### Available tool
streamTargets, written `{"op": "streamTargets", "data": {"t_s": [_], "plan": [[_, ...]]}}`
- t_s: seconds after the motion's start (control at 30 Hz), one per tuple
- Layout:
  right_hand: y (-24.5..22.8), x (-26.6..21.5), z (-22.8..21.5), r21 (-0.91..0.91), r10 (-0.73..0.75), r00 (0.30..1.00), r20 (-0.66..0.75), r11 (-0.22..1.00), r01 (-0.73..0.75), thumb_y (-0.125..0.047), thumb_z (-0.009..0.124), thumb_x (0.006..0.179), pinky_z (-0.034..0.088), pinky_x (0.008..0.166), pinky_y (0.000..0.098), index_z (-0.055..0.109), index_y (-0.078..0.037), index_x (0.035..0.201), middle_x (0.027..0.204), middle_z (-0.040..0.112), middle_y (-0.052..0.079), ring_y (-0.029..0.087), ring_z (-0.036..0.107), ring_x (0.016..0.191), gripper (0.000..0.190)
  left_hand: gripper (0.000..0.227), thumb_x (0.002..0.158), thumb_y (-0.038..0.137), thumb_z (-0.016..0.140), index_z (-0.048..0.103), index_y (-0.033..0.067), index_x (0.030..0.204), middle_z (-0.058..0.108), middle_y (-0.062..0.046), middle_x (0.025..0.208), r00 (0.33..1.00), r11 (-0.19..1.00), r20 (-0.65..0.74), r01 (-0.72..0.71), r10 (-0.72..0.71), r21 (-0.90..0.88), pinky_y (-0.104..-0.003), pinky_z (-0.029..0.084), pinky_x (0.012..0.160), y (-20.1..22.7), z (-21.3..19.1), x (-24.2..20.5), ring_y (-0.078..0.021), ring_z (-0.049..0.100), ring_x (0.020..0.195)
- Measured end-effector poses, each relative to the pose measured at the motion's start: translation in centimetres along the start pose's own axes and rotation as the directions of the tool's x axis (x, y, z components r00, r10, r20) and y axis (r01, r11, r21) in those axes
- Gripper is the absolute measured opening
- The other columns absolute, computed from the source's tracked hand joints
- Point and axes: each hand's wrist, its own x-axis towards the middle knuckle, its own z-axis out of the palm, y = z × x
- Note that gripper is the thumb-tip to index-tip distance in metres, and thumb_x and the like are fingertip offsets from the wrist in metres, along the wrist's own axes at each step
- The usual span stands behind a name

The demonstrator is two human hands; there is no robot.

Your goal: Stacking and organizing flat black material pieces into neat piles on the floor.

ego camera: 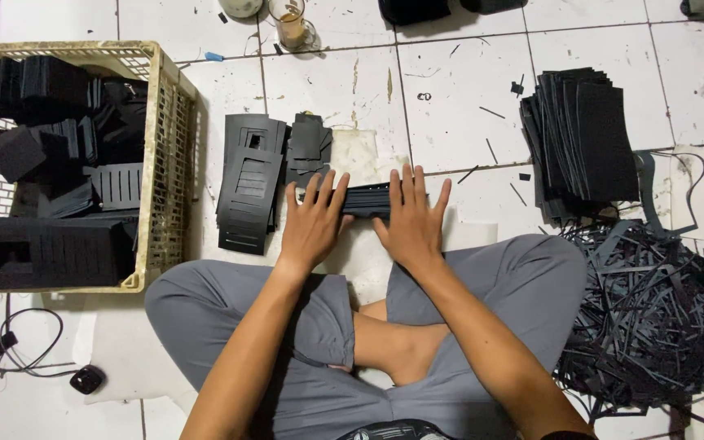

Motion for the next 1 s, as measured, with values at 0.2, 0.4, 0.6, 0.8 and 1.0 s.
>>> {"op": "streamTargets", "data": {"t_s": [0.2,0.4,0.6,0.8,1.0], "plan": [[0.3,-0.3,0.4,0.079,0.048,0.998,0.052,0.995,-0.052,-0.038,0.084,0.072,0.004,0.119,0.0725,0.042,0.006,0.152,0.159,0.041,0.026,0.04,0.029,0.152,0.1,0.08,0.092,0.046,0.066,0.039,0.0087,0.158,0.046,-0.018,0.155,0.999,1.0,-0.037,-0.013,0.014,0.002,-0.069,0.019,0.117,0.5,-0.5,0.2,-0.0371,0.035,0.149],[2.4,-0.6,2.4,0.522,0.145,0.989,0.032,0.841,-0.14,-0.022,0.087,0.071,0.028,0.119,0.061,0.052,-0.006,0.146,0.154,0.041,0.022,0.043,0.035,0.147,0.085,0.057,0.099,0.026,0.055,0.046,0.0083,0.152,0.056,-0.015,0.139,0.993,0.997,-0.097,-0.057,0.062,0.05,-0.061,0.025,0.121,-0.2,1.8,0.0,-0.033,0.047,0.141],[4.8,-1.7,4.7,0.941,0.333,0.902,0.274,0.103,-0.323,-0.002,0.088,0.071,0.047,0.11,0.0384,0.025,-0.003,0.16,0.148,0.048,0.021,0.031,0.05,0.134,0.109,0.073,0.071,0.039,0.081,0.058,0.0275,0.14,0.062,-0.008,0.129,0.998,0.998,-0.021,0.057,-0.057,0.014,-0.068,0.025,0.111,-0.4,0.6,-0.3,-0.0314,0.046,0.137],[5.0,-1.4,3.3,0.92,0.262,0.888,0.378,-0.004,-0.391,-0.011,0.093,0.072,0.051,0.104,0.0337,0.04,-0.006,0.154,0.137,0.056,0.016,0.024,0.056,0.125,0.098,0.064,0.076,0.03,0.087,0.063,0.0184,0.134,0.06,-0.013,0.131,0.908,0.725,0.093,0.385,-0.409,-0.571,-0.058,0.046,0.102,-2.7,2.4,-2.0,-0.0387,0.058,0.129],[5.8,-2.7,6.0,0.851,0.284,0.823,0.492,0.044,-0.523,-0.001,0.087,0.069,0.029,0.122,0.0502,0.041,-0.008,0.151,0.142,0.048,0.02,0.036,0.045,0.14,0.095,0.071,0.075,0.014,0.086,0.057,0.0118,0.14,0.066,-0.022,0.131,0.715,0.244,0.373,0.6,-0.591,-0.762,-0.051,0.053,0.101,-2.5,0.6,-1.8,-0.0426,0.06,0.127]]}}
